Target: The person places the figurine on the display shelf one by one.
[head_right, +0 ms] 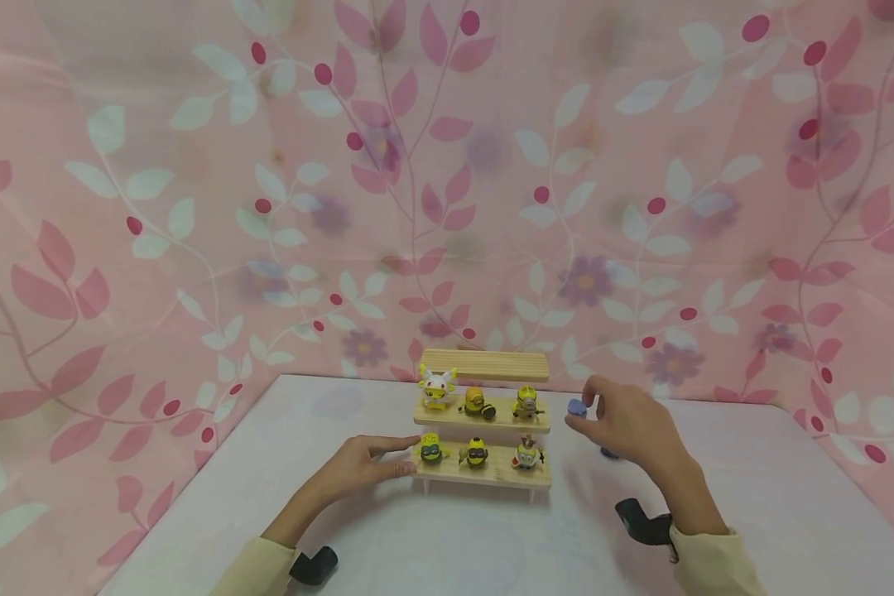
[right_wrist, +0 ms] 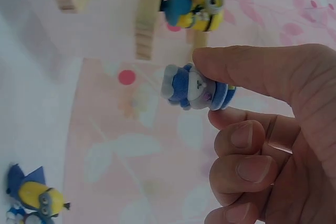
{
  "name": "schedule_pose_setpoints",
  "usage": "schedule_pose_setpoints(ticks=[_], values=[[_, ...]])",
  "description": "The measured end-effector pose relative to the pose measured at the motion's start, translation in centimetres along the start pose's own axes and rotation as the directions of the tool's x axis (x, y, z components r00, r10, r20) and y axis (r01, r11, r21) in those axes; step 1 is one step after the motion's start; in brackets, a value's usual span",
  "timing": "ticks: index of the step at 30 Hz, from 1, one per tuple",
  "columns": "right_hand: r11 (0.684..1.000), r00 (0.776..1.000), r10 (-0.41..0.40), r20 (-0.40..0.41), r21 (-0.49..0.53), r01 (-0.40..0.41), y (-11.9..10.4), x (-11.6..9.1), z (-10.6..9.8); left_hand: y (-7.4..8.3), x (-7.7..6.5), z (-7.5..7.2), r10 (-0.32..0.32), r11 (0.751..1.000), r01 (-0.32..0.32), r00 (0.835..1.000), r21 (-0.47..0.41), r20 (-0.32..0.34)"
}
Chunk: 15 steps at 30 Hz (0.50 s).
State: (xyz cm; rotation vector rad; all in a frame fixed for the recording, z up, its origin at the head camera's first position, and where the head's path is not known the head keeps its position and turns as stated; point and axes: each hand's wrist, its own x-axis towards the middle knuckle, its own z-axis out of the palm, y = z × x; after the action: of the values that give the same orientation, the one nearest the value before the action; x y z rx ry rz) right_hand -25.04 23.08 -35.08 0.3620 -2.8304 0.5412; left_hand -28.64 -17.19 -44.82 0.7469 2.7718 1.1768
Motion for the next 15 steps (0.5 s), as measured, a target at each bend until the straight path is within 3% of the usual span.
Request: schedule_pose_setpoints(ticks=[15], values=[[0.993, 0.98, -0.105, -0.167, 0.034, 0.112, -4.0, 1.3, -1.8, 0.0, 0.0, 0.0, 0.003, 1.0, -0.003, 1.0, -0.006, -0.002]])
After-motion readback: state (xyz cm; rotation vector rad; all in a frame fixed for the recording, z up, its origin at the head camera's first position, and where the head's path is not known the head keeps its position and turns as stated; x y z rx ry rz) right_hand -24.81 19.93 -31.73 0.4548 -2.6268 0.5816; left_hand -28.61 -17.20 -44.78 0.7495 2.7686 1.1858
